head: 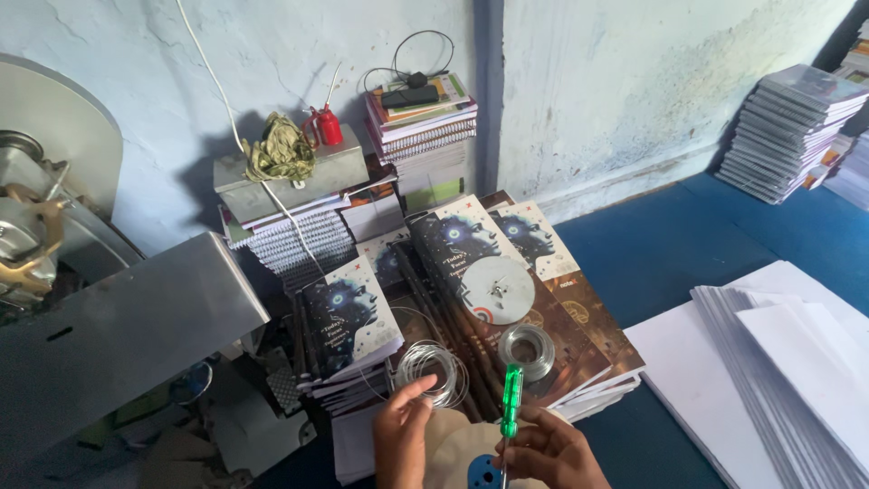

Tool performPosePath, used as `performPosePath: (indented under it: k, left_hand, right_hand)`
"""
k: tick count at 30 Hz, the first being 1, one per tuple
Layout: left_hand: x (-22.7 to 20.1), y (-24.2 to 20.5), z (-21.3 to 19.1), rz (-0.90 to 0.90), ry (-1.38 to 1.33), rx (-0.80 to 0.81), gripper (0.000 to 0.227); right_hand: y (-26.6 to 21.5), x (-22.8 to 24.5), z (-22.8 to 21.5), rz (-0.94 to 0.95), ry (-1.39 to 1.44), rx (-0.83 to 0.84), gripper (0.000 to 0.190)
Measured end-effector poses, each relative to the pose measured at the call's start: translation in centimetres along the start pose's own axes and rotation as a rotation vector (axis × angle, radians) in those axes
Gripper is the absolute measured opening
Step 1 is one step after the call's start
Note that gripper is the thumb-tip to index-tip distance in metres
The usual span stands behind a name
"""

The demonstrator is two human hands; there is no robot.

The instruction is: The person sits on the floor and assembles a wire spool by placing a blue plastic hub into a metal wire coil, then securing it with a screwdriver. The person then picks up a white circular disc and places it on top of the assembled spool.

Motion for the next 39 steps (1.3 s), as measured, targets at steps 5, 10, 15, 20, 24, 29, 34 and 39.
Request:
performPosePath:
  k: [5, 10, 15, 20, 24, 29, 34, 39]
  left_hand:
    - [0.8, 0.0, -0.8, 0.041, -0.058, 0.022, 0.030]
    - [2.4, 0.3, -2.3, 0.073, -0.020, 0.004, 0.034]
    - [5.9, 1.7, -7.0, -0.085, 0.005, -0.083, 0.039]
    - [9.5, 3.2, -13.6, -0.041, 0.096, -0.237, 0.038]
    - [11.5, 5.1, -20.8, -0.122, 0.176, -0.397, 0.036]
    - [10.9, 7.7, -29.9, -0.089, 0.109, -0.405, 0.050]
    - [8.4, 8.4, -33.6, 0.242, 0.670, -0.538, 0.056]
    - [10.0, 8.4, -32.8, -0.051, 0.442, -0.651, 0.054]
  right_hand:
    - [0.4, -0.3, -0.4, -0.038, -0.059, 0.073, 0.054]
    - [1.0, -0.4, -1.2, -0.052, -0.031, 0.094, 0.049]
    - [1.6, -0.5, -1.7, 0.007, -0.090, 0.117, 0.048]
    - [1.4, -0.6, -1.5, 0.059, -0.116, 0.080, 0.045]
    - [1.7, -1.0, -1.1, 0.090, -0.165, 0.064, 0.045]
    - [1.9, -1.3, -0.8, 0.147, -0.182, 0.068, 0.042]
    - [2.1, -1.0, -1.2, 0.137, -0.292, 0.042, 0.047]
    - [2.9, -1.0, -1.5, 0.152, -0.288, 0.023, 0.058]
Point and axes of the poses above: each hand's wrist, its own y-axis towards the middle knuckle, its own z-axis out of the palm, x = y × z, the point moved 3 cm from there along y, towards the middle knuckle, and after that the axes turned 1 degree about -x, right-handed, at the moved point
